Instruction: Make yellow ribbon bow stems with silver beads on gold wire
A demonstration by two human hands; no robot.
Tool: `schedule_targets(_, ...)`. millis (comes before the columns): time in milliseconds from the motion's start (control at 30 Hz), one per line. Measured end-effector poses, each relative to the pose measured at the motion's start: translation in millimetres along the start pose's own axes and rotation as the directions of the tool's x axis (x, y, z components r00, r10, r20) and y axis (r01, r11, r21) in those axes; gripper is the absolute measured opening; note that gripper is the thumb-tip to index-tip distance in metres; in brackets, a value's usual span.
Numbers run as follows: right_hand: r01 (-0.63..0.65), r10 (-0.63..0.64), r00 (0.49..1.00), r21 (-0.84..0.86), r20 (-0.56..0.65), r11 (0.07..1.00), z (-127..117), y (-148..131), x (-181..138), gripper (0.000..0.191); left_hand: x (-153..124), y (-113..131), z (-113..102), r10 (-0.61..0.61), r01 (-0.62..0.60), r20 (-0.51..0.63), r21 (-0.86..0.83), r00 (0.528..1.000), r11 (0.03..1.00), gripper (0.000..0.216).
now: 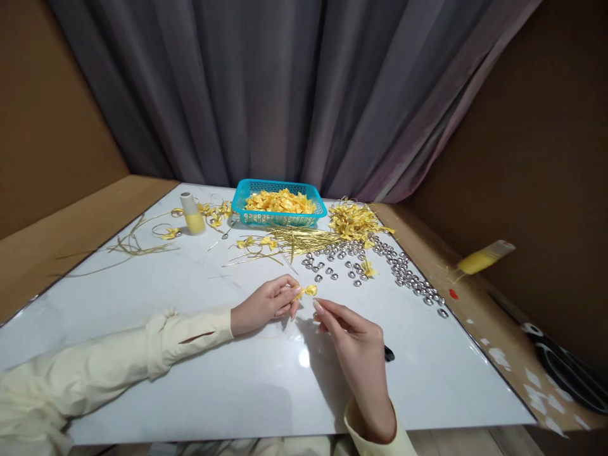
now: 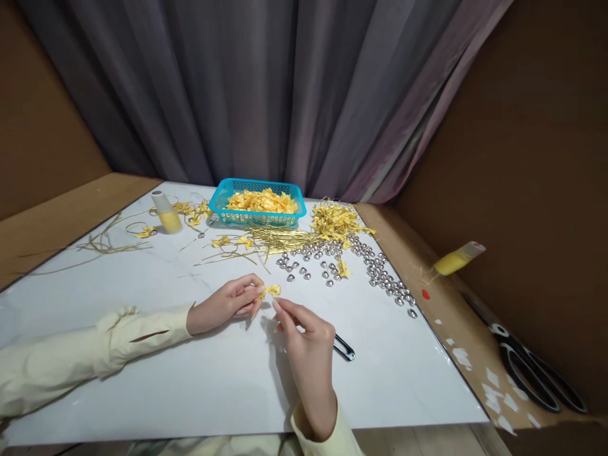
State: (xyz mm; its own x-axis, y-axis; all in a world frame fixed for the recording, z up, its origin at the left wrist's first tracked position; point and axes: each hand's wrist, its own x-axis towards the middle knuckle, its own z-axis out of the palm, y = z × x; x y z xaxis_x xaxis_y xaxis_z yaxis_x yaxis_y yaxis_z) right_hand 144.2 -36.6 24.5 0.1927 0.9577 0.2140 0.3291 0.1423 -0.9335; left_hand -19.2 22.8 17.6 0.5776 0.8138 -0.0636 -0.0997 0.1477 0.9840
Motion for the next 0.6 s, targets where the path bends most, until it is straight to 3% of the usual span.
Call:
schedule_targets(133, 0.115, -0.117, 0.993, 0.053, 0.030, 0.992, -0.8, 2.8, 1.0, 0.025, 1.3, -1.1, -1.0, -0.010, 0.010, 0.002, -0.016, 1.000, 1.000, 0.039)
schedule_targets(367, 0.020, -0.019, 1.000, -0.109, 0.010, 0.994, 2.0, 0.5, -0.7, 0.019, 1.5, 1.2, -1.6, -0.017, 0.017, -0.014, 0.005, 1.000, 1.000, 0.037)
schedule_targets(600, 0.069, -0.060, 0.997, -0.226, 0.046, 0.972, 2.6, -3.0, -3.6, 0.020, 1.1, -1.0, -3.2, 0.012, -0.011, -0.017, 0.044, 1.000, 0.999, 0.033)
